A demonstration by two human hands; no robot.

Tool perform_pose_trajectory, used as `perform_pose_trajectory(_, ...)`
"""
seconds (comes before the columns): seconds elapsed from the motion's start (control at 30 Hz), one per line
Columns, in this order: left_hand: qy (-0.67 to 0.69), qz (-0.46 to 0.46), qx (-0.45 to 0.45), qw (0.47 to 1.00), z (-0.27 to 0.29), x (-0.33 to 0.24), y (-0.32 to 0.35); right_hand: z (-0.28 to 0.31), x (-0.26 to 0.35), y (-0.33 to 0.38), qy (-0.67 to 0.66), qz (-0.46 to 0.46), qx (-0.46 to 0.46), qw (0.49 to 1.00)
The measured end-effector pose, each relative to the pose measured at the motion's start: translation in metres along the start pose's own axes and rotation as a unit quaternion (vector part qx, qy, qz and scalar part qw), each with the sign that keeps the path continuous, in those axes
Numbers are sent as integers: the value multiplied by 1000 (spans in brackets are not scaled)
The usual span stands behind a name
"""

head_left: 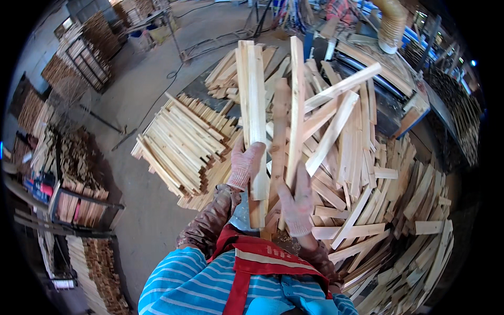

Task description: The person sorts and stacks thin wooden planks in a workshop. They repeatedly pick up planks from a large pile, align them, and place them into a neat stack on a table, occasionally moving the stack to make room for more pieces.

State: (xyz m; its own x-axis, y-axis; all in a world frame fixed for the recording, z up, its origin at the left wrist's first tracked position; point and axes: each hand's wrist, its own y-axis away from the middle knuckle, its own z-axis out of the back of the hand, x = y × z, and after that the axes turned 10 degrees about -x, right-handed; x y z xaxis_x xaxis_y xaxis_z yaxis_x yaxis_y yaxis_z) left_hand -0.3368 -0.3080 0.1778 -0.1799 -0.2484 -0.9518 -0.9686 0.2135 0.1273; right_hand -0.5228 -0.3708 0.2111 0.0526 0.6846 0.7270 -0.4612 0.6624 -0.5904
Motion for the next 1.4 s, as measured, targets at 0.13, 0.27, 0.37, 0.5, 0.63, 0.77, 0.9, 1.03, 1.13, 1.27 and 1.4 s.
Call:
perform_pose_trajectory(0.13, 10, -23, -40, 999, 11, 15, 12, -59, 8, 8, 26, -7, 152, 988)
perform_pose_trajectory(0.27, -92, -57, -80, 991, 60, 24, 8, -78, 13, 29, -55, -55, 219, 973)
perform_pose_trajectory(0.37, -145, -41, -101, 983, 111, 26, 6, -103, -20, 65, -166, -110, 199, 959)
perform_pose_trajectory(0.5, -187, -90, -223, 952, 207, 49, -11, -119, -32, 80, -264, -218, 273, 899)
perform_pose_trajectory(0.63, -242, -74, -326, 911, 284, 7, -27, -122, -19, 66, -243, -279, 324, 871)
perform_pose_trajectory(0.77, -240, -78, -436, 864, 349, 8, -84, -169, -47, 48, -224, -300, 296, 879)
perform_pose_trajectory(0.9, -141, -48, -434, 889, 378, -15, -125, -238, -43, -24, -180, -281, 334, 882)
perform_pose_trajectory(1.03, -298, -10, -438, 848, 438, -22, -142, -346, -76, -76, -271, -338, 367, 823)
perform_pose_trajectory(1.13, -334, -24, -425, 841, 485, -21, -136, -427, -89, -112, -185, -226, 435, 852)
perform_pose_trajectory(1.27, -269, -50, -377, 885, 536, -4, -130, -517, -142, -125, -18, 138, 458, 878)
perform_pose_trajectory(1.4, -252, -36, -392, 884, 527, -15, -126, -577, -133, -95, 164, -51, 556, 813)
